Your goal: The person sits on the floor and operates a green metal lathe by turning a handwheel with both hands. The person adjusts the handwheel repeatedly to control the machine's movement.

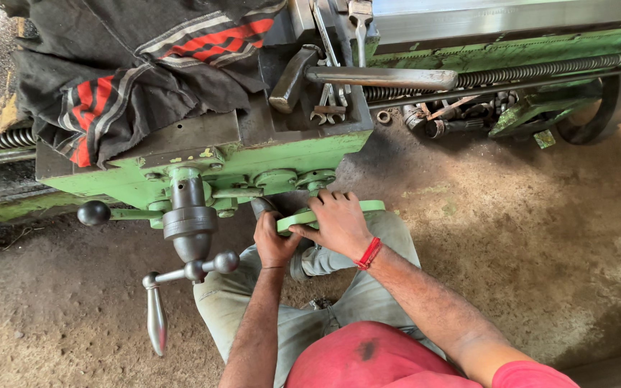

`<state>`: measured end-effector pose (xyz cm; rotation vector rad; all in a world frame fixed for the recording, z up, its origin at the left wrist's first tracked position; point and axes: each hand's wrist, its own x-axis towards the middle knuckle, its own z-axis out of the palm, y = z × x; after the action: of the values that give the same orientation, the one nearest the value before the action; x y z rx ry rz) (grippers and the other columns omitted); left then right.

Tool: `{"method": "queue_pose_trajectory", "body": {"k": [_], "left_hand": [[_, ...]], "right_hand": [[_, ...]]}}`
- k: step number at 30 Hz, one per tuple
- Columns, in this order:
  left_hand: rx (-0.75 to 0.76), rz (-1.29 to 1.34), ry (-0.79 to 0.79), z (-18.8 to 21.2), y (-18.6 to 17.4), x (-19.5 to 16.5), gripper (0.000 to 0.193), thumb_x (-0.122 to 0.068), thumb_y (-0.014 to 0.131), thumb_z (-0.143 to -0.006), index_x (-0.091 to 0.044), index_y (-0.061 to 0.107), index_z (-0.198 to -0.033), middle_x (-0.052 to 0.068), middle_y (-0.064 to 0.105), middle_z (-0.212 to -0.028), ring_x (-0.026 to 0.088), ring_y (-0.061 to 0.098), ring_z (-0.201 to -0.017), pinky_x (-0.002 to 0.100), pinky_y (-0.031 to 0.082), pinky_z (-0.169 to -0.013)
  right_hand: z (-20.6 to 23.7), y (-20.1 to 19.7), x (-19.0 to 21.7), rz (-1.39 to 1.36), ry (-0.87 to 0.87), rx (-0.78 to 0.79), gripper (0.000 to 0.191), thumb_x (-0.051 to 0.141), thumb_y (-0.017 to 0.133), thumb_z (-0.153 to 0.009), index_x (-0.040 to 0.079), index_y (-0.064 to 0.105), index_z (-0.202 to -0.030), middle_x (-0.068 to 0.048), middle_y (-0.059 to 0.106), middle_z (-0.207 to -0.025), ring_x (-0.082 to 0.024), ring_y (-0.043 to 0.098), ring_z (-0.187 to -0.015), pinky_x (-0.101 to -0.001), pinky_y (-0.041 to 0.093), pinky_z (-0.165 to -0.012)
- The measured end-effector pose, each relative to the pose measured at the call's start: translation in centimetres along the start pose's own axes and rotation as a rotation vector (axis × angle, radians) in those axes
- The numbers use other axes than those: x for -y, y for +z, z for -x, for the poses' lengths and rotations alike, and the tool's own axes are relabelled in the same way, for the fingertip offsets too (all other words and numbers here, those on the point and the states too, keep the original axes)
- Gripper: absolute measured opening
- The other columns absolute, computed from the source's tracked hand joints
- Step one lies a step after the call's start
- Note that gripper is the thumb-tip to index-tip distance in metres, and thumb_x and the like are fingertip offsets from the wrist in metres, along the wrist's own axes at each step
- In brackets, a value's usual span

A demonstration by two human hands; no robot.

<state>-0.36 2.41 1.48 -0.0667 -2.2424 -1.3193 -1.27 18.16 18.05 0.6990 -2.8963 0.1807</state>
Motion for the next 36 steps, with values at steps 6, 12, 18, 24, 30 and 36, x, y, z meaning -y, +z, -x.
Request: {"method": "queue_pose_trajectory", "body": {"k": [6, 12, 18, 24, 30, 36], "left_hand": [[-0.003, 0.004, -0.008, 0.0, 0.0, -0.1, 0.049, -0.037, 0.084, -0.073, -0.004, 0.057, -0.095, 0.016, 0.059, -0.090, 0.041, 0.062, -0.082, 0.049, 0.051, -0.071], [0.002, 0.025, -0.017, 0.0, 0.0, -0.2, 0.048, -0.036, 0.084, -0.072, -0.003, 0.056, -0.094, 0.016, 0.058, -0.090, 0.041, 0.061, -0.082, 0.049, 0.051, -0.071], [0.023, 0.009, -0.042, 0.1, -0.2, 0.2, 0.051, -0.040, 0.082, -0.071, -0.002, 0.055, -0.095, 0.018, 0.059, -0.090, 0.044, 0.060, -0.085, 0.050, 0.050, -0.073], [0.042, -0.194, -0.042, 0.3, -0.8, 0.4, 0.060, -0.053, 0.078, -0.075, -0.002, 0.055, -0.097, 0.019, 0.060, -0.090, 0.045, 0.059, -0.090, 0.054, 0.046, -0.080], [0.103, -0.234, -0.098, -0.2, -2.0, -0.3, 0.059, -0.050, 0.080, -0.075, -0.001, 0.055, -0.098, 0.021, 0.063, -0.091, 0.047, 0.061, -0.090, 0.056, 0.047, -0.078], [0.121, -0.192, -0.123, -0.4, -2.7, 0.1, 0.053, -0.046, 0.080, -0.078, -0.001, 0.060, -0.100, 0.021, 0.069, -0.092, 0.047, 0.065, -0.087, 0.055, 0.050, -0.076]], "right_hand": [[0.0, -0.1, 0.1, -0.002, 0.005, 0.007, 0.065, 0.070, 0.067, -0.085, 0.009, 0.074, -0.104, -0.008, 0.064, -0.099, -0.027, 0.062, -0.089, -0.0451, 0.042, -0.080], [0.0, 0.0, 0.2, -0.007, 0.000, -0.009, 0.064, 0.069, 0.067, -0.084, 0.010, 0.073, -0.106, -0.008, 0.064, -0.098, -0.026, 0.063, -0.090, -0.0454, 0.042, -0.081], [-0.2, 0.1, 0.4, -0.016, -0.003, -0.020, 0.063, 0.067, 0.070, -0.083, 0.009, 0.072, -0.107, -0.009, 0.064, -0.099, -0.027, 0.063, -0.089, -0.0454, 0.041, -0.079], [0.0, 0.3, 0.4, -0.084, 0.000, -0.010, 0.059, 0.065, 0.069, -0.085, 0.010, 0.071, -0.108, -0.010, 0.064, -0.101, -0.029, 0.064, -0.093, -0.0460, 0.042, -0.079], [0.5, 0.4, -2.4, -0.276, -0.004, -0.037, 0.068, 0.071, 0.062, -0.088, 0.009, 0.070, -0.114, -0.014, 0.066, -0.113, -0.036, 0.064, -0.107, -0.0500, 0.044, -0.092], [2.2, 1.3, -4.9, -0.319, 0.013, -0.132, 0.069, 0.070, 0.060, -0.091, 0.008, 0.070, -0.117, -0.016, 0.067, -0.119, -0.037, 0.063, -0.113, -0.0510, 0.045, -0.095]]}}
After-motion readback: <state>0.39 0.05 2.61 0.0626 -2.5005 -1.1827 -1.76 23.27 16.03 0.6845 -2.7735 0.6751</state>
